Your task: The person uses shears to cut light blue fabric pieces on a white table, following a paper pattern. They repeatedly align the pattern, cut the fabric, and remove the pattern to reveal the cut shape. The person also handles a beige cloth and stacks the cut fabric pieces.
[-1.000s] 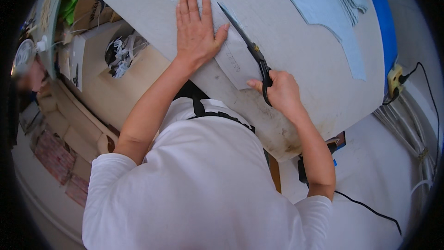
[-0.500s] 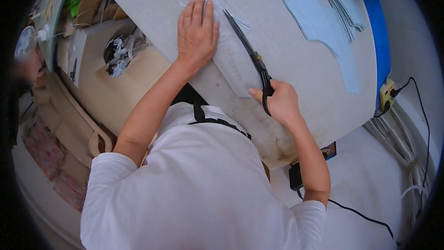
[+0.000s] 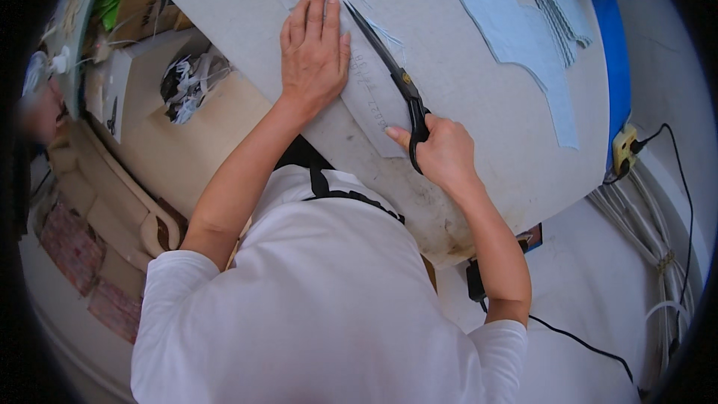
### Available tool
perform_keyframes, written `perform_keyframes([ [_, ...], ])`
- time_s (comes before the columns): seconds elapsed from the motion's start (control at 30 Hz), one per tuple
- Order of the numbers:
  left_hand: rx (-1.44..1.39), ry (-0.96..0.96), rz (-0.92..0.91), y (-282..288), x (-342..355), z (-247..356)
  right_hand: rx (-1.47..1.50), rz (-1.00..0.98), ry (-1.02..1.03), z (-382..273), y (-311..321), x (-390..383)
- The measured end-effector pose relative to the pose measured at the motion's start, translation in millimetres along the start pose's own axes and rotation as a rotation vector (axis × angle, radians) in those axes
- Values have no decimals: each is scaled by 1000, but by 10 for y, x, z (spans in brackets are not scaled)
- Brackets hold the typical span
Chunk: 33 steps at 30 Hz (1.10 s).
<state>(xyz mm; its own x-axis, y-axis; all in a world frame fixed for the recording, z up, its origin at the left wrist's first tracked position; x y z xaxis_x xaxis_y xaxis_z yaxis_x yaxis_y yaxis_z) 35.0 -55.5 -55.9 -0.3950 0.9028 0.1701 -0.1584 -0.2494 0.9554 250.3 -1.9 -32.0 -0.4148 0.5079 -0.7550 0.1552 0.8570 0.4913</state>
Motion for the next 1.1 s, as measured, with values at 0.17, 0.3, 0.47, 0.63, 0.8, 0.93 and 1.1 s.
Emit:
perform_keyframes([
  [0.17,2,-3,-1,-6,-1,-7,-8,4,-4,11,-33,10],
  [0.3,-2,-6,-1,-10,0,-6,17,-9,3,47,-54,31],
  [0.47,6,-3,-10,-3,0,-4,136,-44,-11,137,-87,50],
  [0.63,6,3,-17,-5,1,-6,59,-12,-9,-9,6,75],
  [0.8,-2,2,-20,-3,3,0,34,-22,-4,11,-8,123],
  [0.93,1,-2,-23,-5,-2,-5,134,-54,17,77,-45,141],
  [1.1,2,-1,-24,-14,-7,-7,108,-94,-67,116,2,123],
])
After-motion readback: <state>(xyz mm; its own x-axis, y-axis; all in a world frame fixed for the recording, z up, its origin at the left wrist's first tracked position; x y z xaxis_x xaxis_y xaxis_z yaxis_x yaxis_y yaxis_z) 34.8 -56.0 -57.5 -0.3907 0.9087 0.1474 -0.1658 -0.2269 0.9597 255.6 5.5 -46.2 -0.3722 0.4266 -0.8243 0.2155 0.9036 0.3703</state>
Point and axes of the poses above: each hand's wrist, its own x-axis towards the middle knuckle, its own y-axis out of the back of the hand, z = x × y, the point moved 6 cm from there along x, towards the middle knuckle, and after that the axes turned 4 degrees about x, right-handed, at the moved point
